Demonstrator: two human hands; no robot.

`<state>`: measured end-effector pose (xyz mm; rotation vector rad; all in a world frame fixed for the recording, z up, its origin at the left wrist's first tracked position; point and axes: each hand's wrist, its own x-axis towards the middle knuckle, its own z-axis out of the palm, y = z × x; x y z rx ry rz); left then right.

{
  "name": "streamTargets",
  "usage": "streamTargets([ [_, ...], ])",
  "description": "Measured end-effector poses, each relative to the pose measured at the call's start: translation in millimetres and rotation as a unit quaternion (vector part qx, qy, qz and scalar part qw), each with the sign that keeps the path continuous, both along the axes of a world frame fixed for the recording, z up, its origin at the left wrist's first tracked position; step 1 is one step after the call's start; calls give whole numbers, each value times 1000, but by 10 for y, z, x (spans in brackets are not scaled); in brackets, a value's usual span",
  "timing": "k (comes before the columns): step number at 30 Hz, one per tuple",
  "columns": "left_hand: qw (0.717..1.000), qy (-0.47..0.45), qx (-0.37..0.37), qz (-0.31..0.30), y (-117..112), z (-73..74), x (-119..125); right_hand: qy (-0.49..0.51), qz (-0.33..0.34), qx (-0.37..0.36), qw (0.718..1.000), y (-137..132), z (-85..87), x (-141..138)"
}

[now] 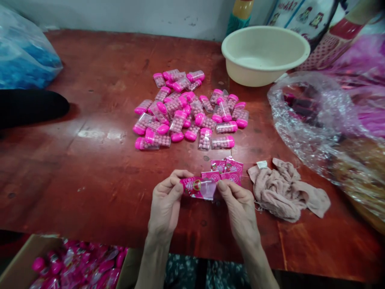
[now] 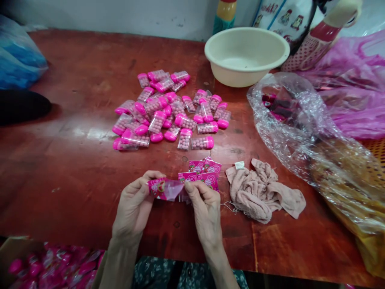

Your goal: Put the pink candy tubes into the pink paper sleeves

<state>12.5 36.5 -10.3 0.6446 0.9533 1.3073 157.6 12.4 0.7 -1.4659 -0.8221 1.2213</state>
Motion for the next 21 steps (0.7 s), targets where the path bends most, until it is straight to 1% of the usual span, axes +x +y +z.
streamTargets([
  [2, 999, 33, 10, 32, 6, -9, -3, -36, -64, 24, 997, -23, 43, 1],
  [3, 997, 54, 17, 44, 7, -13, -5, -58, -85, 48, 994, -33, 63, -6],
  [4, 996, 71, 23, 52, 6, -14, -9, -79, -89, 76, 990, -40, 79, -15],
  [6, 993, 96, 31, 55, 3, -13, -21, -120, -55, 115, 985, -44, 96, -43],
  [8, 992, 109, 37, 47, -5, -5, -34, -154, -1, 123, 980, -41, 89, -81],
  [10, 992, 110, 47, 33, -13, 5, -39, -185, 30, 122, 975, -41, 69, -122],
  [12, 993, 104, 55, 17, -21, 12, -34, -204, 31, 124, 971, -46, 52, -160],
  [14, 993, 97, 69, 1, -26, 15, -26, -209, 20, 126, 969, -51, 47, -185],
  [17, 990, 89, 107, -36, -33, 14, -35, -206, 15, 150, 967, -51, 62, -199],
  [19, 986, 88, 127, -61, -36, 9, -52, -188, 15, 166, 968, -52, 74, -202],
  [21, 985, 92, 139, -53, -37, -1, -62, -146, 19, 155, 977, -60, 81, -209],
])
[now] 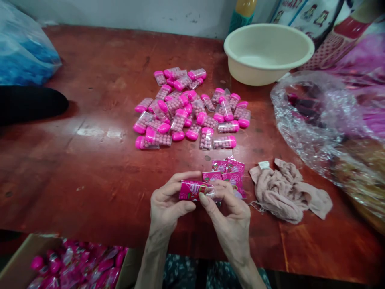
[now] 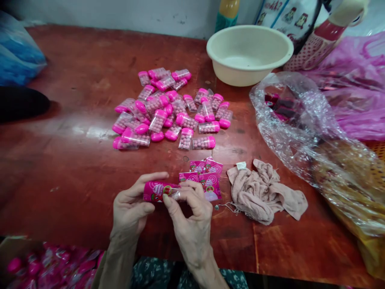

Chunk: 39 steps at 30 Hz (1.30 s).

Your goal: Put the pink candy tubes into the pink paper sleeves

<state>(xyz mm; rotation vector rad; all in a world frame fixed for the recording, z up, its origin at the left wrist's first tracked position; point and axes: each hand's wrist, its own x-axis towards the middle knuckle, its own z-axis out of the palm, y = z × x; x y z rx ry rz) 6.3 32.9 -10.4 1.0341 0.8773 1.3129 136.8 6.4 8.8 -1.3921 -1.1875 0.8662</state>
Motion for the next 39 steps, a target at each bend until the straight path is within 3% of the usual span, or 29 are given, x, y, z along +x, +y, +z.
streamTargets([
  [4, 997, -16, 11, 80, 1, -16, 38, 132, -9, -50, 990, -35, -18, -38],
  [6, 996, -28, -14, 87, -5, -10, 77, 135, -26, -35, 990, -45, -40, -61],
  [10, 993, -55, -75, 79, -7, 13, 125, 11, -16, 38, 999, -37, -75, -70],
  [14, 979, -80, -135, 128, 41, 8, 41, -53, 26, 70, 996, 22, -16, 30],
  [17, 965, -108, -147, 188, 95, 0, -96, -110, -39, 48, 992, 208, 77, 180],
  [19, 960, -118, -139, 214, 120, 8, -173, -208, -111, 29, 971, 432, 100, 274],
  [21, 957, -126, -132, 225, 129, 26, -216, -322, -146, -14, 935, 694, 54, 331],
  [24, 955, -139, -127, 229, 113, 59, -234, -344, -163, -39, 924, 1013, -119, 337],
  [28, 951, -151, -123, 242, 81, 78, -254, -335, -163, -50, 927, 1151, -300, 312],
  [34, 949, -147, -113, 255, 86, 62, -292, -251, -199, 9, 947, 1084, -292, 190],
  [39, 949, -147, -109, 258, 99, 74, -318, -149, -92, 31, 984, 1000, -291, -9],
])
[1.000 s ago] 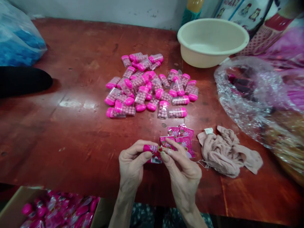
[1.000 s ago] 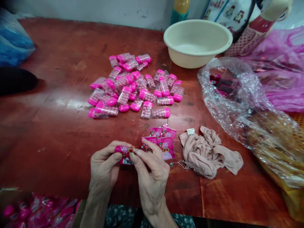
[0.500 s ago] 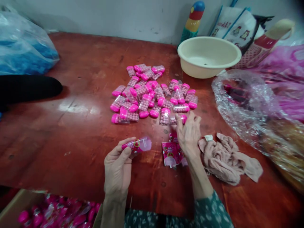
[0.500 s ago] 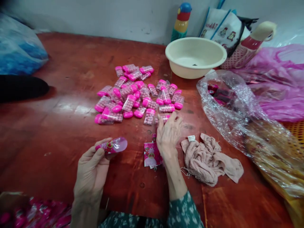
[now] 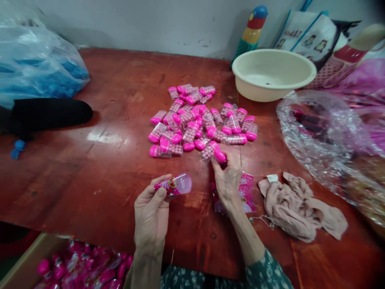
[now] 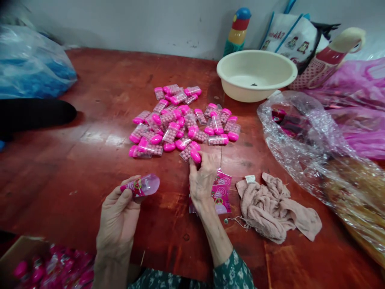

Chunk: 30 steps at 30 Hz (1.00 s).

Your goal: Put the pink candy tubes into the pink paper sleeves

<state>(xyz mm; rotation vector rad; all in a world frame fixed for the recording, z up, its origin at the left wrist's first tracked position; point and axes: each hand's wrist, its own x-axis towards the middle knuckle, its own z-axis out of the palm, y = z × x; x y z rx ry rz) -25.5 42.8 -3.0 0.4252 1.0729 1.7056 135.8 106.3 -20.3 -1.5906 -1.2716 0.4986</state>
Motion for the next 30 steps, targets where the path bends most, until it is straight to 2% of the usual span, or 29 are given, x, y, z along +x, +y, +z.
streamTargets([
  [3, 1000, 11, 5, 4, -7, 15, -23, 23, 40, -21, 999, -105, 129, 24],
  [5, 1000, 21, 15, 2, -17, 27, -32, 73, 112, -53, 990, -227, 289, 88],
  [6, 999, 28, 22, -3, -22, 33, -31, 141, 193, -93, 967, -299, 379, 121],
  [7, 999, 36, 29, -10, -27, 39, -26, 209, 276, -142, 928, -374, 466, 150],
  [8, 998, 44, 36, -17, -33, 45, -17, 244, 319, -178, 898, -448, 544, 173],
  [9, 998, 52, 40, -25, -37, 51, -5, 251, 339, -198, 885, -515, 607, 189],
  [12, 996, 75, 41, -39, -47, 64, 45, 218, 338, -222, 888, -657, 689, 210],
  [17, 989, 117, 37, -86, -61, 67, 109, 217, 337, -251, 881, -714, 596, 257],
  [23, 983, 106, 19, -145, -63, 50, 145, 330, 368, -309, 812, -733, 464, 366],
  [30, 985, 94, 4, -144, -35, 80, 209, 416, 360, -337, 764, -756, 374, 328],
])
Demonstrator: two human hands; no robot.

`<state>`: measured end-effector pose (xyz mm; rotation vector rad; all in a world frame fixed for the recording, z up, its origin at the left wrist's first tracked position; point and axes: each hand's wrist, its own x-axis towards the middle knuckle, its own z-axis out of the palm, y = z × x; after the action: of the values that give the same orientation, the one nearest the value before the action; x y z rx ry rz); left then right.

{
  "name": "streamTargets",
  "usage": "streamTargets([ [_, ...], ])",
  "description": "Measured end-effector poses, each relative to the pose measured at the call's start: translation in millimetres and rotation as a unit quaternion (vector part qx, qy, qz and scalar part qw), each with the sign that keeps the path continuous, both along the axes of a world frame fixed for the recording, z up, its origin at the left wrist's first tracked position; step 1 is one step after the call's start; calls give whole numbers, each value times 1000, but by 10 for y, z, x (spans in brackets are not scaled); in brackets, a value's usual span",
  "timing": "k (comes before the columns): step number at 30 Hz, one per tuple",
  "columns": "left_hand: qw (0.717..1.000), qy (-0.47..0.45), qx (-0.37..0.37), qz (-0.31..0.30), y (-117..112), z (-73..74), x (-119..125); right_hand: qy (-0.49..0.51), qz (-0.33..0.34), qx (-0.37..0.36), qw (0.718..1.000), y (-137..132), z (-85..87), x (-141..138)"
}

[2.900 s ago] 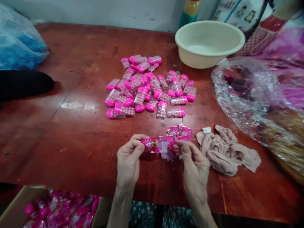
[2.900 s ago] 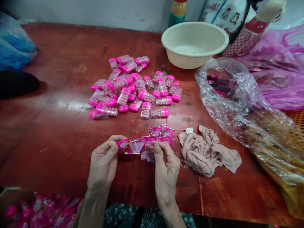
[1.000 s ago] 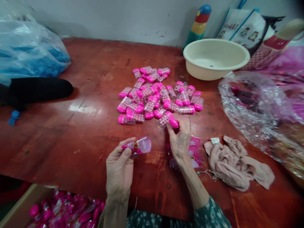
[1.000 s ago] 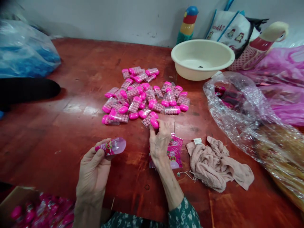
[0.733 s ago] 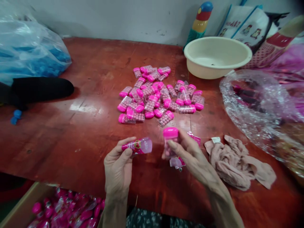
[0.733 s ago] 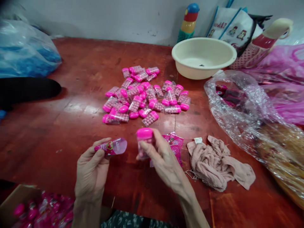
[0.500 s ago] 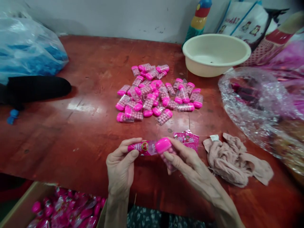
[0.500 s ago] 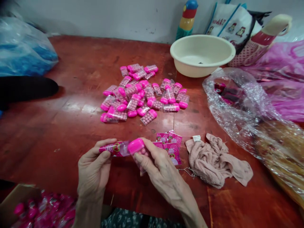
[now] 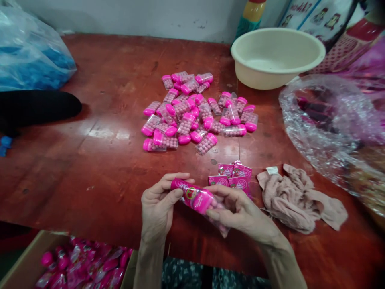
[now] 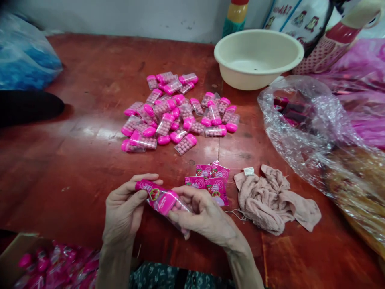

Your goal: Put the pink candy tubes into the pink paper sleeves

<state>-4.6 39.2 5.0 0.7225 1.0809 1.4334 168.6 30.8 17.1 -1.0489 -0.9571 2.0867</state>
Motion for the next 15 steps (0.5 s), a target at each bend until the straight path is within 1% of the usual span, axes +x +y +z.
streamTargets([
  [3, 1000, 1, 0, 4, 9, -7, 19, 13, -2, -14, 1000, -2, -6, -32],
  [7, 999, -31, -11, 27, 16, -49, 51, -14, -28, 16, 999, -16, -18, -75],
  [10, 997, -57, -39, 47, 5, -61, 115, -41, -50, 34, 997, -18, -16, -108],
  [12, 994, -74, -66, 39, -11, -55, 176, -55, -69, 43, 995, -13, -12, -131],
  [15, 987, -108, -117, -7, -34, -35, 264, -69, -97, 50, 992, -13, -13, -169],
])
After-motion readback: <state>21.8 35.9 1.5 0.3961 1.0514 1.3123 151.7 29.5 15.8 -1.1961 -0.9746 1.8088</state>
